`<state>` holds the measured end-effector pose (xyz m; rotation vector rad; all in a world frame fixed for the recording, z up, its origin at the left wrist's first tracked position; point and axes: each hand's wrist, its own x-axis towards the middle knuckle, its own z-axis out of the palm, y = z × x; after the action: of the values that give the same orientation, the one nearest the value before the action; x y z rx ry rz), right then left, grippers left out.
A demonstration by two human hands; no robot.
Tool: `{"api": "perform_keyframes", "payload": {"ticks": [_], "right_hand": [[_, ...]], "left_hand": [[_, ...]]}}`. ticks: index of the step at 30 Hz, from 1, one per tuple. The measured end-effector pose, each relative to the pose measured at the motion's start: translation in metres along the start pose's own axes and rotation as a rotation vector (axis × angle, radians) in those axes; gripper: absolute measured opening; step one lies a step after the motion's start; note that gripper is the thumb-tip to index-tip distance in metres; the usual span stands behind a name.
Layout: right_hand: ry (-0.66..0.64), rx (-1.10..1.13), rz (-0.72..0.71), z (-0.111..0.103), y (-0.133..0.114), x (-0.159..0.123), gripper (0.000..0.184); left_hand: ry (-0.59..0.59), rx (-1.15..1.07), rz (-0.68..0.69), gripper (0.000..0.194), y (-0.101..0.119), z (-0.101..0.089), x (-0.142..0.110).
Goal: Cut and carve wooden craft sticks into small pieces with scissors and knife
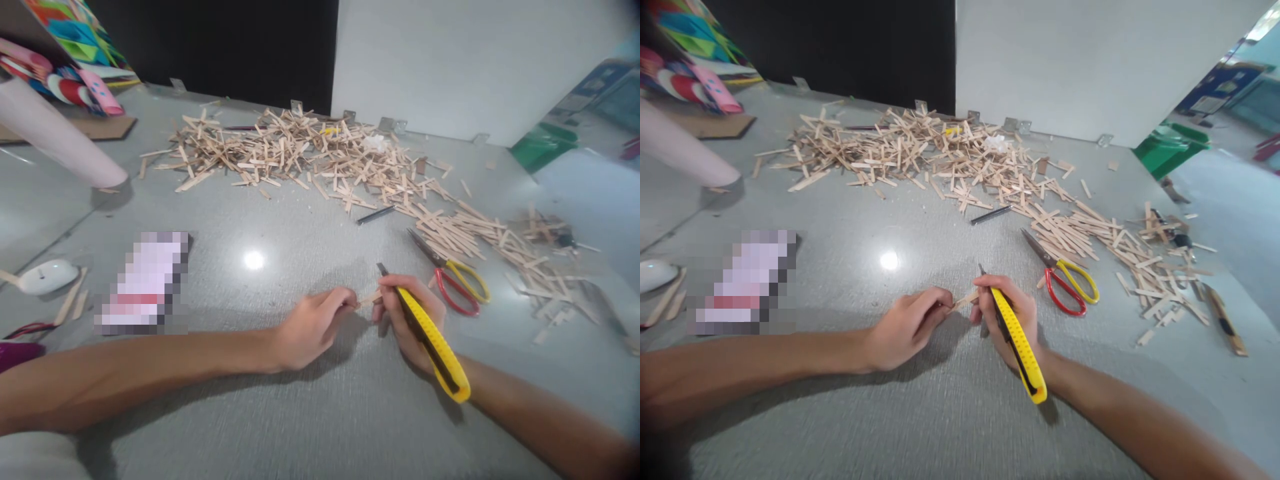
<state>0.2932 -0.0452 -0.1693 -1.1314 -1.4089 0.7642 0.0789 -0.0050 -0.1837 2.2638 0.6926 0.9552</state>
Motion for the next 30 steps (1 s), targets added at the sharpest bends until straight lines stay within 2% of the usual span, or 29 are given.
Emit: {"api": "perform_keyframes", "payload": {"ticks": [4, 9, 14, 16, 20, 23, 30], "right_hand": [[0.013, -0.035, -0.019, 0.000, -0.001, 0.001, 0.009], [-0.033, -0.094, -0.063, -0.001, -0.003, 0.002, 0.011], [-0.084, -0.130, -0.133, -0.002, -0.005, 0.001, 0.015], [-0.092, -0.134, -0.146, -0.002, -0.004, 0.000, 0.015], [-0.110, -0.131, -0.199, -0.002, -0.002, 0.000, 0.017], [-0.120, -0.131, -0.216, -0.002, -0.001, 0.000, 0.017], [-0.151, -0.126, -0.200, -0.005, 0.002, -0.001, 0.015]], "left_hand": [[0.026, -0.074, -0.016, 0.009, 0.003, -0.002, 0.002], [-0.004, 0.049, 0.054, 0.013, -0.001, -0.002, 0.000], [-0.013, 0.139, 0.064, 0.019, -0.003, -0.001, -0.004], [-0.015, 0.212, 0.113, 0.022, -0.002, -0.001, -0.004], [-0.009, 0.415, 0.299, 0.021, 0.001, -0.004, -0.002], [-0.053, 0.536, 0.409, 0.019, 0.002, -0.008, 0.002], [-0.100, 0.717, 0.492, 0.017, 0.003, -0.010, 0.005]]}}
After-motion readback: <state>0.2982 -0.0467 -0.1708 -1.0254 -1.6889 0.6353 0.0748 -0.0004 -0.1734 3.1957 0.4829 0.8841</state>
